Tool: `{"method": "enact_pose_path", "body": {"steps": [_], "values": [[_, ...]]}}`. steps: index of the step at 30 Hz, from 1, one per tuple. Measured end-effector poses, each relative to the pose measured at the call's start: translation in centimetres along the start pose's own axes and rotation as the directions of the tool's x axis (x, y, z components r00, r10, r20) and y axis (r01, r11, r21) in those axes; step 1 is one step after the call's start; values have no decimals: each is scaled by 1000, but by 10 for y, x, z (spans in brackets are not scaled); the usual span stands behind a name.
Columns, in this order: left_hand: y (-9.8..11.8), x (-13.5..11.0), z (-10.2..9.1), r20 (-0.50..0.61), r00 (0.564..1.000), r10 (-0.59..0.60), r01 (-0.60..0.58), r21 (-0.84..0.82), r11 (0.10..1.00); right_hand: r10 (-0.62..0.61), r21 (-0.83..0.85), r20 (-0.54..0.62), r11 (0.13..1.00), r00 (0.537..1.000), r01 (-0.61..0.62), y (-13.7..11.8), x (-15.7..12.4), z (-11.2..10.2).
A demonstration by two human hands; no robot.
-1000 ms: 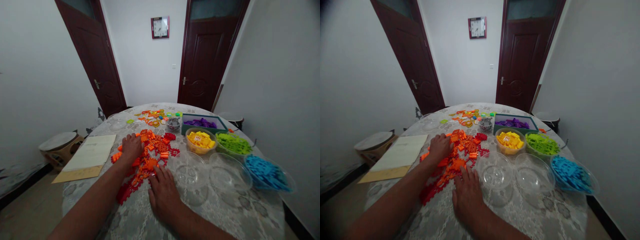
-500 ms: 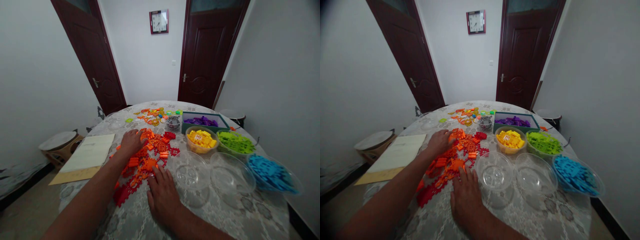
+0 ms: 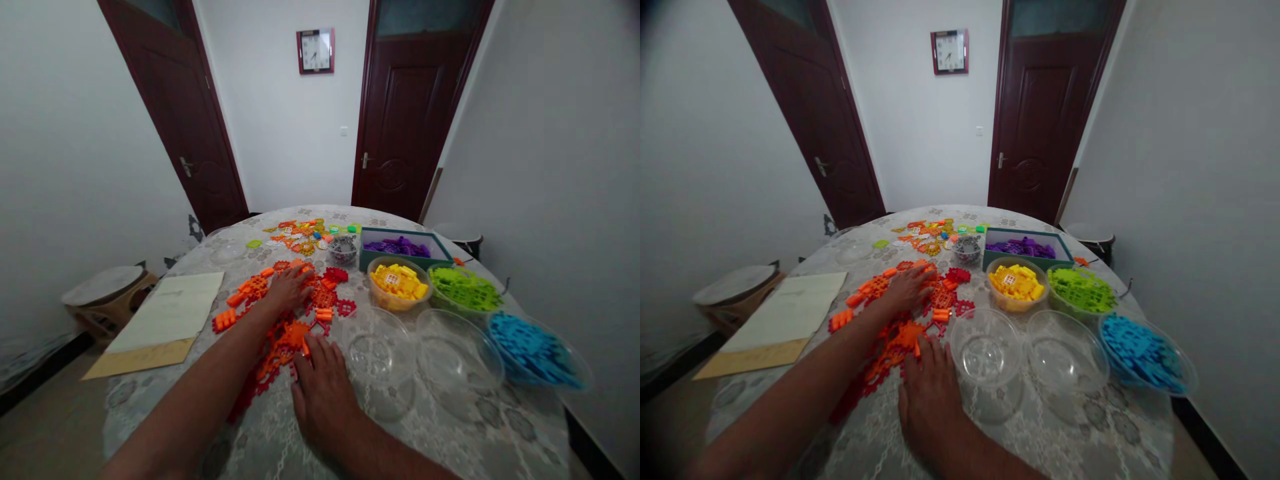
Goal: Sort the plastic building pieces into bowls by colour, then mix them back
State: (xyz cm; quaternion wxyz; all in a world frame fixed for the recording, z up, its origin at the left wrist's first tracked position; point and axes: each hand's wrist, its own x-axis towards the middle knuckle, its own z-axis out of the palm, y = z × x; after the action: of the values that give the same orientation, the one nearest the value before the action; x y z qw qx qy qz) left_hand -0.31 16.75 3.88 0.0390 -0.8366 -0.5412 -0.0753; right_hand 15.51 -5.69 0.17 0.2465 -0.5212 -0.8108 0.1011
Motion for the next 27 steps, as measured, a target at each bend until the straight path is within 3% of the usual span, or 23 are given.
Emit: {"method": "enact_pose_path", "body": {"steps": [6, 12, 20, 27], "values": [[2, -19, 3, -33, 994, 109, -110, -43, 993, 2, 5, 19, 1000, 1000, -2, -1, -2, -1], [-1, -13, 10, -56, 998, -21, 20, -17, 1000, -1, 10, 35, 1000, 999, 1, -1, -3, -5], [14, -5, 3, 32, 999, 13, -12, -18, 1000, -24, 26, 35, 999, 999, 23, 0, -2, -3], [14, -8, 7, 25, 981, 190, -189, -47, 981, -58, 14, 14, 998, 998, 57, 2, -2, -4]]}}
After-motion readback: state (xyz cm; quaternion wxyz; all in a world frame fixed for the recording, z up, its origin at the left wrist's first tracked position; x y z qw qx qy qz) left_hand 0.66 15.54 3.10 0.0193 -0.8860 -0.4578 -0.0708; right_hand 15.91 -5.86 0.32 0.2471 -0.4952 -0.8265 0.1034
